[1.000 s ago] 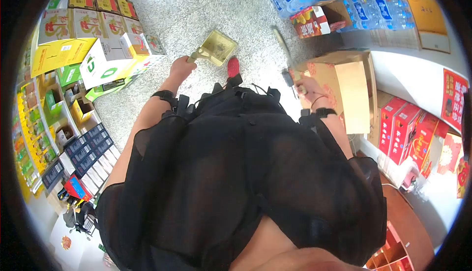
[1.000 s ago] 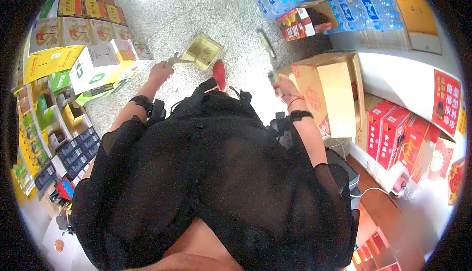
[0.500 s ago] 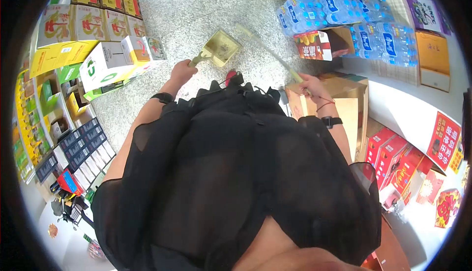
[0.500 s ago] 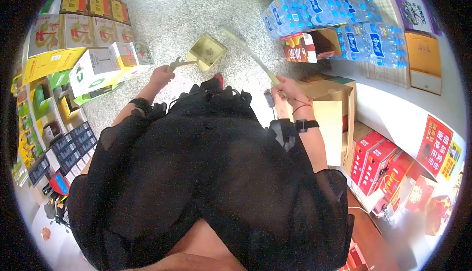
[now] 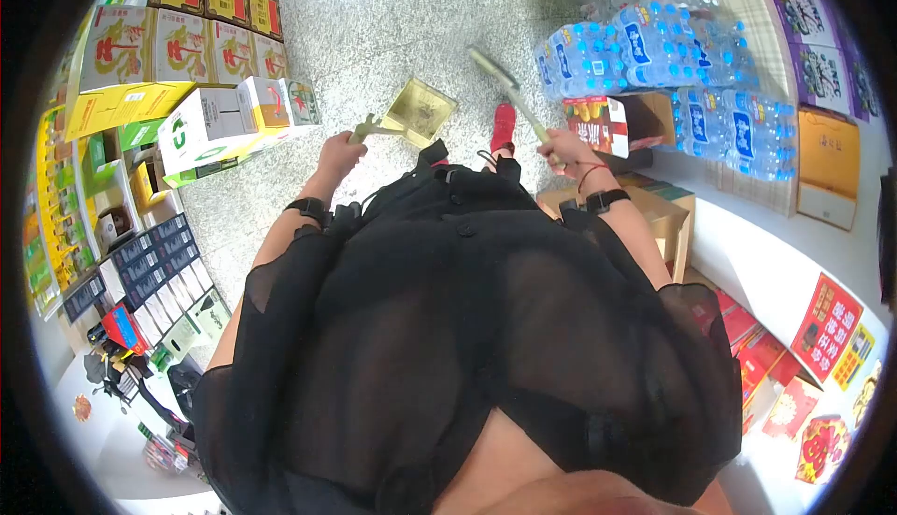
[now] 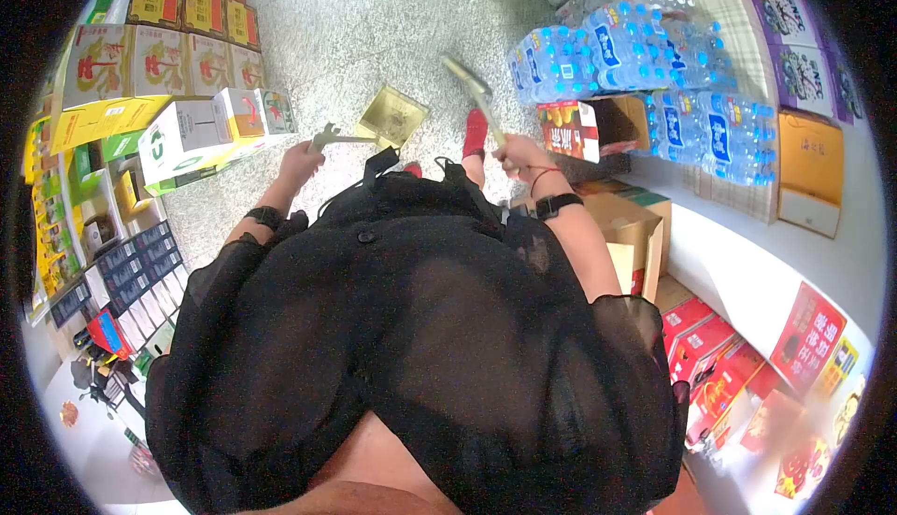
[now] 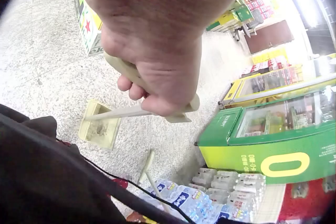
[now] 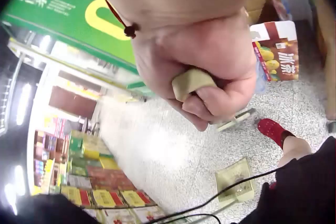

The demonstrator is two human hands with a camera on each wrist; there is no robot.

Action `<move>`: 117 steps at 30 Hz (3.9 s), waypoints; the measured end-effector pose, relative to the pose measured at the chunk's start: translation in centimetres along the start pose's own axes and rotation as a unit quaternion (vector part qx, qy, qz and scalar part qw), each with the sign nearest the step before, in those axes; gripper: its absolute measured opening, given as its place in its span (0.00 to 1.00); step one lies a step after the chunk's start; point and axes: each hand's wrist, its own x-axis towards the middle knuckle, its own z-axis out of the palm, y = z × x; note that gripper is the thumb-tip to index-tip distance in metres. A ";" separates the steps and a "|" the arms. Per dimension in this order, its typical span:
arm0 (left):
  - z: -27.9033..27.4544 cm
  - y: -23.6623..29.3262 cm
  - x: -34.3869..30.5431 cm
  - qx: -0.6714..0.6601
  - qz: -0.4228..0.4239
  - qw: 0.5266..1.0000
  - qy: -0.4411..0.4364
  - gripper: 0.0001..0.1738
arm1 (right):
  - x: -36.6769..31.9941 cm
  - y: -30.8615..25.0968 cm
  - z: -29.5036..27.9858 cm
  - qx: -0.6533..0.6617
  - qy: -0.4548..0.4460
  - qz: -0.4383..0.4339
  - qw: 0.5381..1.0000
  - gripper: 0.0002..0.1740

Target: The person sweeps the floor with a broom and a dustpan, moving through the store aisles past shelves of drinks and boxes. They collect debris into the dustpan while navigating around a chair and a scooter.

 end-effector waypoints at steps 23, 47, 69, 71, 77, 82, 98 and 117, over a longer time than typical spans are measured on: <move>6.6 16.5 6.1 -0.111 -0.119 0.985 0.063 0.12 | 8.3 -23.2 -20.3 0.002 0.031 -0.063 0.998 0.10; 8.7 20.7 10.4 -0.087 -0.142 0.982 0.087 0.17 | 7.0 -24.8 -18.0 -0.264 -0.169 0.033 0.949 0.29; 2.0 11.5 9.3 -0.094 -0.177 0.969 0.144 0.20 | 14.2 -29.7 -0.9 -0.226 -0.068 0.059 0.970 0.09; 0.9 10.1 9.3 -0.082 -0.160 0.969 0.170 0.18 | 13.3 -29.5 0.8 -0.289 -0.109 0.052 0.950 0.16; -2.9 6.8 8.2 -0.077 -0.161 0.971 0.161 0.19 | 10.3 -30.6 8.2 -0.364 -0.149 0.066 0.917 0.29; -5.9 2.7 6.8 -0.054 -0.154 0.977 0.136 0.18 | 10.3 -32.4 10.5 -0.312 -0.151 0.046 0.937 0.33; -7.6 -5.1 2.5 -0.225 -0.298 0.898 0.231 0.19 | 22.5 -35.7 23.8 -0.331 -0.127 0.002 0.935 0.07; -10.0 0.4 9.3 -0.333 -0.377 0.821 0.269 0.14 | 23.3 -56.6 30.9 -0.538 -0.252 -0.014 0.804 0.27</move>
